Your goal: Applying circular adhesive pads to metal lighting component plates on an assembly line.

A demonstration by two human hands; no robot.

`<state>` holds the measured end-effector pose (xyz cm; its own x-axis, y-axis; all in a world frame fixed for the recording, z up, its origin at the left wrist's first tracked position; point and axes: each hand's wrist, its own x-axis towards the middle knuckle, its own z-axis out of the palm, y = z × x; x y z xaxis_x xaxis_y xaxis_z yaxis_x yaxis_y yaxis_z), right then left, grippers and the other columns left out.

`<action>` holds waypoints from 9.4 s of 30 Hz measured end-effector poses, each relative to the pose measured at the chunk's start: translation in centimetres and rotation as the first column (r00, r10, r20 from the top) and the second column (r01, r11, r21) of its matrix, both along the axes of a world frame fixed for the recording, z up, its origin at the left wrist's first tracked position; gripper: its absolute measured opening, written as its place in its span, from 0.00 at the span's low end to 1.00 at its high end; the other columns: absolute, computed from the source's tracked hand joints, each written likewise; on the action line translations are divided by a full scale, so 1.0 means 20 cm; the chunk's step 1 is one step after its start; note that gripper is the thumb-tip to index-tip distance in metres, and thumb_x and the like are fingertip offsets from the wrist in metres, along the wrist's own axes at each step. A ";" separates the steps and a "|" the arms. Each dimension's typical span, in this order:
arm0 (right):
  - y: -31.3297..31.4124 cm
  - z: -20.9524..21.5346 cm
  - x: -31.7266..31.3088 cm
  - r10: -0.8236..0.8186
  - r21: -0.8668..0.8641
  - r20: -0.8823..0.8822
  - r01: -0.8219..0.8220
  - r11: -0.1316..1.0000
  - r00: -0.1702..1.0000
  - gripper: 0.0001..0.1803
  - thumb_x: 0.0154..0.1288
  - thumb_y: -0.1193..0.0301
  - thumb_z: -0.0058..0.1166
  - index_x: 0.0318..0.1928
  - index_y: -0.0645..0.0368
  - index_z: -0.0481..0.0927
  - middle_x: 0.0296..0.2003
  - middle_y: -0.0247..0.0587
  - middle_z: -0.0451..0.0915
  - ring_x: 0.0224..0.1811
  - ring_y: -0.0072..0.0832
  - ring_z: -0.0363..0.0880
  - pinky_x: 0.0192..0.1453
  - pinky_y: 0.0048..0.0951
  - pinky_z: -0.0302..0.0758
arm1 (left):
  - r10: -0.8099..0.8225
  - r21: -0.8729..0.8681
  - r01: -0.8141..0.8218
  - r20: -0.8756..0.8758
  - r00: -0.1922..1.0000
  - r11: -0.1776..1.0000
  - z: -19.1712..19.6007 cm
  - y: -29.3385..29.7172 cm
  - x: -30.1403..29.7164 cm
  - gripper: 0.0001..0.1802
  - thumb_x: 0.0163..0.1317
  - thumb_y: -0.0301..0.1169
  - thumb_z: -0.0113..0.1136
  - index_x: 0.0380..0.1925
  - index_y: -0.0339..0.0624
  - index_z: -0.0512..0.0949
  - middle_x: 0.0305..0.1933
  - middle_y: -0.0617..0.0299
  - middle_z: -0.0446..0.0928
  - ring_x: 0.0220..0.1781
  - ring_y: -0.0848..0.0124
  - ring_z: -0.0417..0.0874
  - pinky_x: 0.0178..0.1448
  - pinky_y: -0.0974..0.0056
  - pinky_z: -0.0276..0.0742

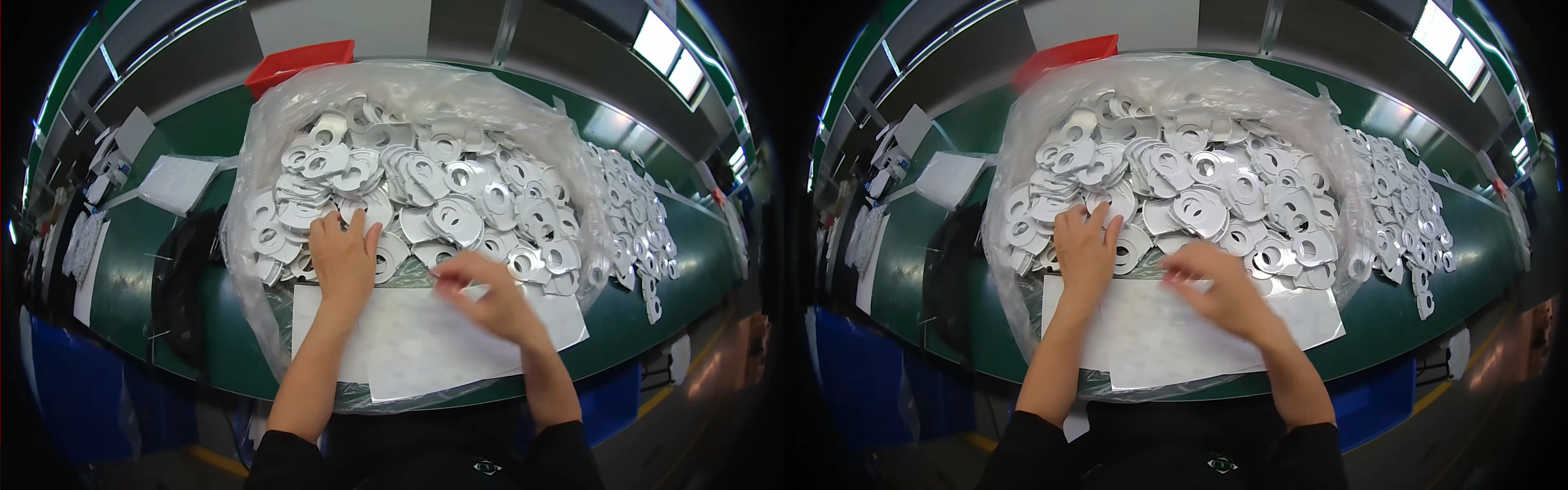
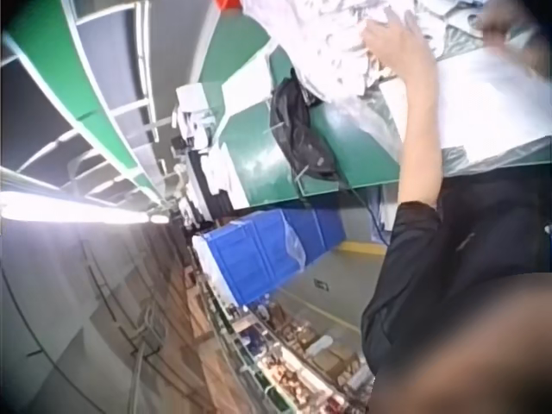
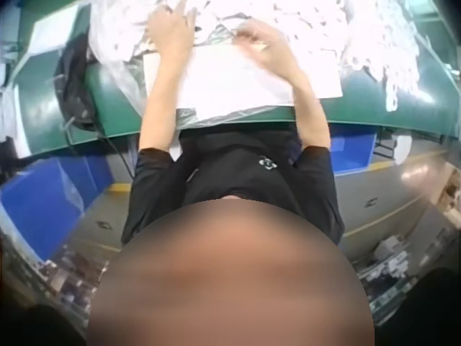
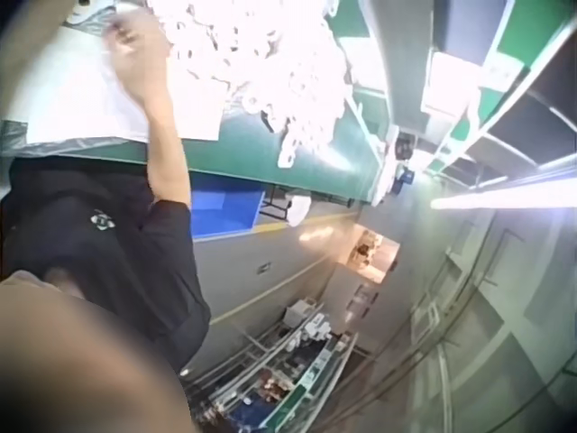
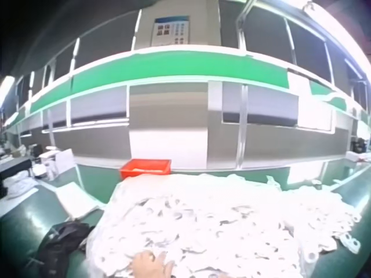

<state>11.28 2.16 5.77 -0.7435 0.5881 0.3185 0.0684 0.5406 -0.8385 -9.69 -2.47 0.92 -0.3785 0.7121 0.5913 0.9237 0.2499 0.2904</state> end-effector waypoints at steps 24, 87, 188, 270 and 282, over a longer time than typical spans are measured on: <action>-0.23 -0.16 -0.31 0.003 0.276 0.489 -0.158 0.948 0.872 0.15 0.43 0.77 0.66 0.33 0.62 0.75 0.35 0.46 0.73 0.44 0.44 0.73 0.47 0.38 0.72 | -0.018 0.082 0.008 0.119 0.993 0.997 -0.01 0.04 -0.01 0.37 0.47 0.41 0.70 0.57 0.40 0.67 0.45 0.56 0.73 0.52 0.59 0.70 0.59 0.55 0.58; 0.03 -0.10 0.00 -0.407 -0.787 -0.402 -0.083 0.611 0.820 0.09 0.69 0.66 0.51 0.41 0.58 0.75 0.28 0.28 0.73 0.29 0.15 0.68 0.36 0.16 0.67 | -0.075 0.432 0.411 0.757 -0.649 0.803 0.07 -0.08 0.23 0.40 0.68 0.62 0.24 0.53 0.38 0.71 0.40 0.55 0.78 0.38 0.64 0.81 0.36 0.64 0.75; 0.03 -0.08 0.02 -0.392 0.023 0.302 0.404 0.914 0.869 0.21 0.47 0.61 0.70 0.21 0.62 0.73 0.18 0.35 0.73 0.23 0.22 0.74 0.29 0.23 0.72 | -0.073 0.355 0.539 0.877 -0.475 0.764 0.02 -0.07 0.28 0.45 0.62 0.70 0.18 0.66 0.48 0.53 0.36 0.54 0.75 0.30 0.65 0.78 0.22 0.71 0.61; 0.10 0.05 0.35 -0.480 0.311 0.245 0.400 0.862 0.843 0.18 0.54 0.71 0.62 0.46 0.61 0.78 0.43 0.46 0.80 0.47 0.40 0.77 0.52 0.34 0.72 | -0.524 -0.189 0.727 0.577 0.626 0.661 0.68 -0.47 0.06 0.29 0.60 0.40 0.60 0.55 0.32 0.70 0.54 0.47 0.74 0.51 0.56 0.78 0.55 0.60 0.72; -0.36 0.03 1.00 -0.575 -0.241 0.383 0.679 0.693 0.723 0.16 0.52 0.73 0.63 0.42 0.67 0.78 0.23 0.28 0.76 0.25 0.14 0.70 0.27 0.18 0.66 | -0.488 -0.367 0.621 0.395 0.778 0.693 0.08 -0.53 -0.03 0.61 0.38 0.44 0.76 0.67 0.30 0.49 0.60 0.40 0.62 0.62 0.48 0.62 0.67 0.55 0.61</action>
<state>31.38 -5.04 6.37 -0.1785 0.9735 -0.1428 0.5233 -0.0290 -0.8517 -10.38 -13.01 2.59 0.0917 0.9920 0.0873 0.8466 -0.1238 0.5176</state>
